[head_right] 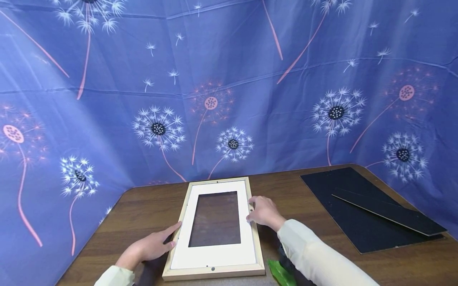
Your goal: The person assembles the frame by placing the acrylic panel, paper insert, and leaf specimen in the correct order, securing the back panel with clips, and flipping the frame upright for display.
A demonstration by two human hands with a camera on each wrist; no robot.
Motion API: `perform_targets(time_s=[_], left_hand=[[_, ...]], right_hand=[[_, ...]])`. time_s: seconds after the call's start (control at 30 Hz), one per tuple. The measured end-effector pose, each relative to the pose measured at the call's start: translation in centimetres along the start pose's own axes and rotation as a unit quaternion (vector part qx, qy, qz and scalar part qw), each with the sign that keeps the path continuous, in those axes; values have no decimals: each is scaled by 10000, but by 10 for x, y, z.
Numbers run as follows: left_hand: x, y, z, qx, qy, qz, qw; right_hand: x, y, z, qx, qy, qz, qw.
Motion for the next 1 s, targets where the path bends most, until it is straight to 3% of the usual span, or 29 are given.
perform_targets(time_s=[0.27, 0.53, 0.77, 1.0], left_hand=[[1, 2, -2, 58, 54, -49, 10000], [-3, 1, 2, 73, 49, 88, 9999], [-4, 2, 2, 83, 39, 101, 9999], [-4, 2, 2, 62, 50, 107, 9999]], right_hand=[[-4, 1, 3, 164, -214, 623, 9977], [-1, 0, 4, 263, -383, 798, 9957], [-2, -4, 7, 369, -404, 803, 9953], [-3, -23, 16, 306, -440, 221, 9983]])
Point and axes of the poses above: each hand's wrist, its own z-axis away from the middle knuckle, its own y-axis out of the palm, x = y × z, the point moved 8 cm from there along -z, towards the middle knuckle, and after that the axes turned 1 degree about y, right-handed, at the moved point
